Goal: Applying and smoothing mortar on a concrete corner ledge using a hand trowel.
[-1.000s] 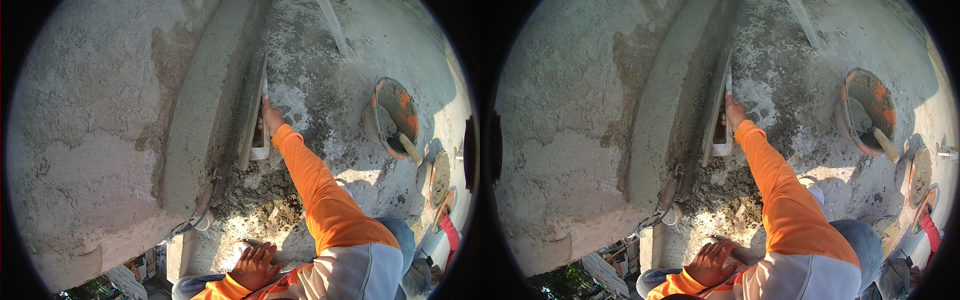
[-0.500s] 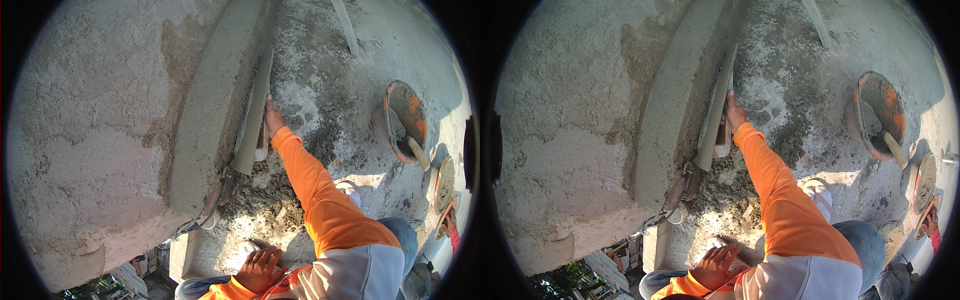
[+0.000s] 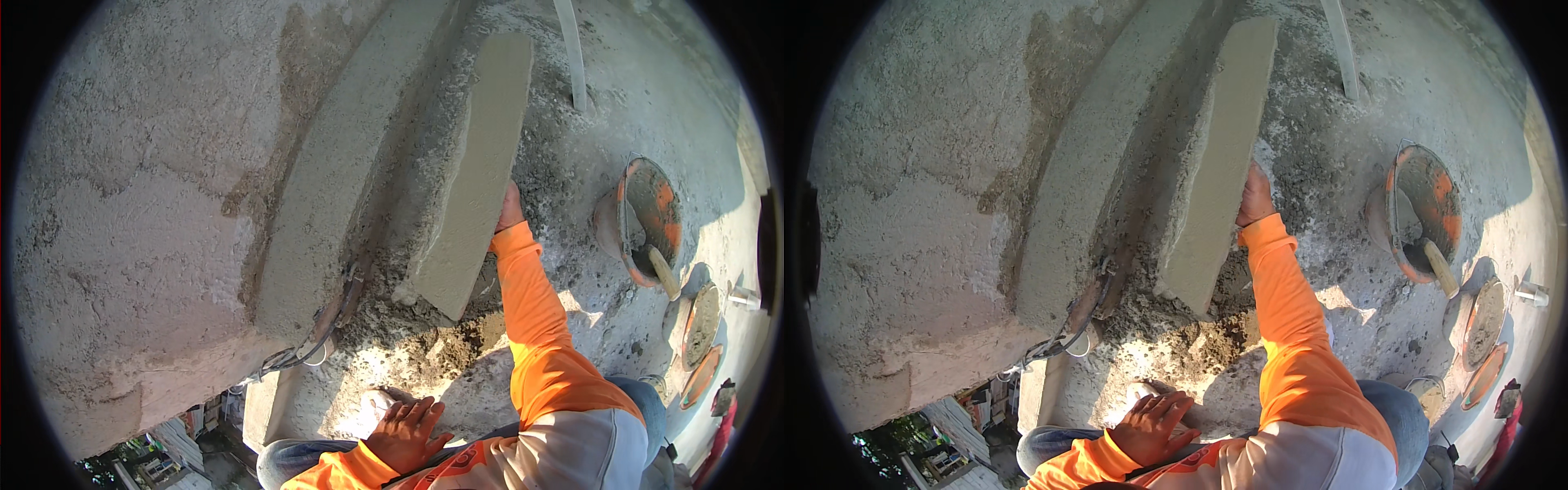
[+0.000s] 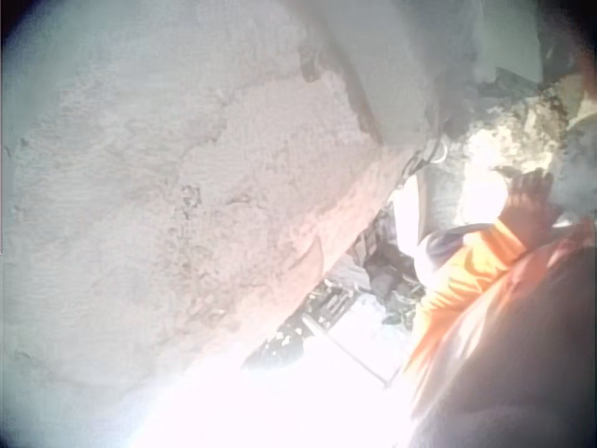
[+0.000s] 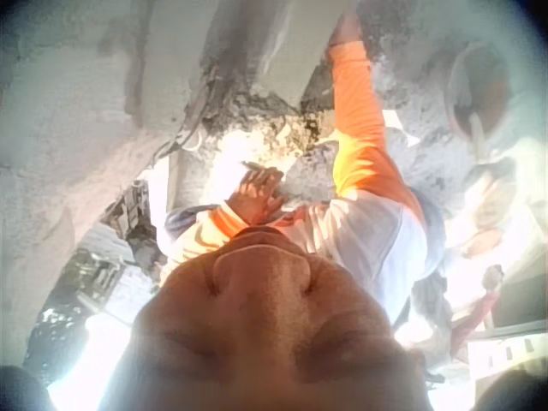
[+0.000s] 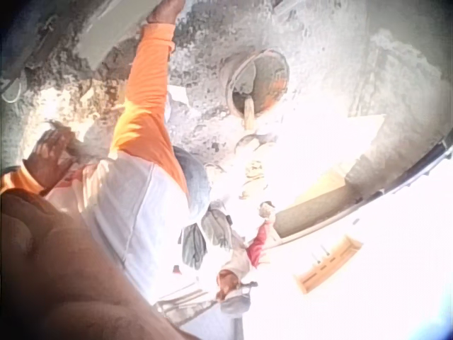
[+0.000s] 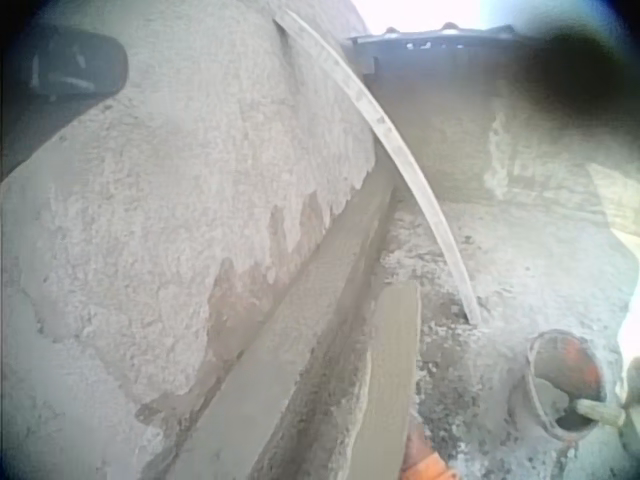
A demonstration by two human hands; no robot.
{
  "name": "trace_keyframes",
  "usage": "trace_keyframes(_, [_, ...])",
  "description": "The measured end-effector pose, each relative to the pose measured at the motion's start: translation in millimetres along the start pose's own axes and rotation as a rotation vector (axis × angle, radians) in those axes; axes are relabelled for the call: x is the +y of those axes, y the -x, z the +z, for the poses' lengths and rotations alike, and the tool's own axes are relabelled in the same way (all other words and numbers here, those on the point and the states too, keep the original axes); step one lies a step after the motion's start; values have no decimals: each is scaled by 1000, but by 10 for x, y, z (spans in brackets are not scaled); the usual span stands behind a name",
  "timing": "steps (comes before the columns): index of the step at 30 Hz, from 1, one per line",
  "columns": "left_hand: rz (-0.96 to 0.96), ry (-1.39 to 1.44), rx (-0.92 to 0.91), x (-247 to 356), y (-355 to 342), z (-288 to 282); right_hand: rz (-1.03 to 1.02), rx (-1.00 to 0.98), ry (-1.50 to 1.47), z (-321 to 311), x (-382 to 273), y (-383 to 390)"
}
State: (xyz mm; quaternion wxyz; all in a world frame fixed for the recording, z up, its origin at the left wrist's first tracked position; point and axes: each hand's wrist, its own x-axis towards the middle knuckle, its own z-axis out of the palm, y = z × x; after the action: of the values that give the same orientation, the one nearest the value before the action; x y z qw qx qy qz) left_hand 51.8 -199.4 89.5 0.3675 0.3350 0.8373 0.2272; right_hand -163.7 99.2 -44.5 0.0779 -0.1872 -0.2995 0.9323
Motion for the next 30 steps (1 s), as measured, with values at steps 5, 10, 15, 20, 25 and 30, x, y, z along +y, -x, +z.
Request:
trace_keyframes(5, [0,-12,-6,35,-11,1,204,43,-78,-511,-295,13])
trace_keyframes(10, [0,-17,-16,102,-87,-30,323,168,134,-586,182,135])
trace_keyframes(15, [0,-38,-1,105,-116,-63,334,206,201,-468,310,81])
trace_keyframes(20, [17,-51,12,154,-97,-29,213,215,210,-438,296,-6])
trace_keyframes(25, [5,-114,75,183,-32,15,-186,107,206,-309,523,-66])
trace_keyframes(30, [18,-150,113,151,61,69,-720,-60,828,37,661,-31])
